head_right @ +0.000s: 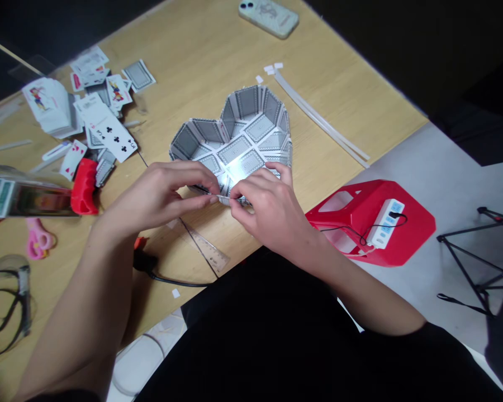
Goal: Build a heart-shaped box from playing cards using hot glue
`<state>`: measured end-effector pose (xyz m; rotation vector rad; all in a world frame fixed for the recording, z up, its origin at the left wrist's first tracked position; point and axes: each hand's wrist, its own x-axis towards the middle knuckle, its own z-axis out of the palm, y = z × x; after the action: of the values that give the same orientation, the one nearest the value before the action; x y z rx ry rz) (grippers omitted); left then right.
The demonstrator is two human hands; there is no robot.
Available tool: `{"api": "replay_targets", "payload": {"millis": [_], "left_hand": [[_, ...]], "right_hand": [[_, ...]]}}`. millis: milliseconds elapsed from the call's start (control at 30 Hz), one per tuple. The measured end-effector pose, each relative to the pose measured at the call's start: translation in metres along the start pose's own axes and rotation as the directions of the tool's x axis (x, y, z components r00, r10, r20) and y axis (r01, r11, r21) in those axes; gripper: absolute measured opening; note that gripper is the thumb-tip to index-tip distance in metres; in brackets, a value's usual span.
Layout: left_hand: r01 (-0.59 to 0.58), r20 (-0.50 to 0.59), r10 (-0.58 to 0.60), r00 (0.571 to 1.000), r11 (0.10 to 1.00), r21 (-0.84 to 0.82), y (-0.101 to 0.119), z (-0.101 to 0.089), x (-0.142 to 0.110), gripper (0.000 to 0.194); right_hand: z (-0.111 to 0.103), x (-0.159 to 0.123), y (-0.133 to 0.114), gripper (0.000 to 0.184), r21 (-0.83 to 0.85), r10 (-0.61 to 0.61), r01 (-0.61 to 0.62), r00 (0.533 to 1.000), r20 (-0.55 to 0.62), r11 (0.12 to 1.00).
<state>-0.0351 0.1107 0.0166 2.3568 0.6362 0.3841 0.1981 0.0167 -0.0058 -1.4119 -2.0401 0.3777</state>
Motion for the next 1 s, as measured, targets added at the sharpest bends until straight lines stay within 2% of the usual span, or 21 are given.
{"api": "replay_targets", "payload": {"millis": [167, 267, 333, 433, 533, 567, 733, 1000], "left_hand": [[0.016, -0.004, -0.016, 1.000, 1.000, -0.010, 0.001, 0.000, 0.000, 0.010], [0.021, -0.002, -0.021, 1.000, 1.000, -0.013, 0.001, 0.000, 0.000, 0.009], [0.022, 0.002, -0.022, 1.000, 1.000, -0.013, 0.001, 0.000, 0.000, 0.008], [0.025, 0.008, -0.025, 1.000, 1.000, -0.012, 0.001, 0.000, 0.000, 0.007], [0.033, 0.005, -0.033, 0.999, 0.999, -0.011, 0.002, 0.000, -0.001, 0.007], [0.036, 0.004, -0.036, 0.999, 0.999, -0.009, 0.002, 0.000, -0.001, 0.007], [0.040, 0.005, -0.040, 0.999, 0.999, -0.005, 0.002, 0.000, 0.000, 0.008], [0.036, 0.003, -0.036, 0.999, 0.999, -0.006, 0.002, 0.000, -0.001, 0.012]], "right_hand": [[0.000, 0.002, 0.000, 0.013, 0.007, -0.002, 0.002, 1.000, 0.017, 1.000], [-0.007, 0.003, 0.000, 0.005, 0.051, -0.015, 0.013, 0.999, 0.039, 0.999], [-0.014, 0.003, 0.000, 0.007, 0.069, -0.026, 0.023, 0.999, 0.034, 0.997], [-0.025, 0.003, 0.002, 0.012, 0.076, -0.042, 0.041, 0.999, 0.000, 0.996], [-0.030, 0.002, 0.006, 0.002, 0.095, -0.023, 0.029, 0.998, -0.065, 0.995], [-0.031, 0.002, 0.008, 0.006, 0.099, -0.020, 0.028, 0.997, -0.079, 0.995], [-0.022, 0.000, 0.010, 0.011, 0.084, -0.095, 0.097, 0.995, -0.027, 0.992], [-0.006, 0.000, 0.003, 0.007, 0.040, -0.076, 0.075, 0.997, 0.032, 0.996]]}}
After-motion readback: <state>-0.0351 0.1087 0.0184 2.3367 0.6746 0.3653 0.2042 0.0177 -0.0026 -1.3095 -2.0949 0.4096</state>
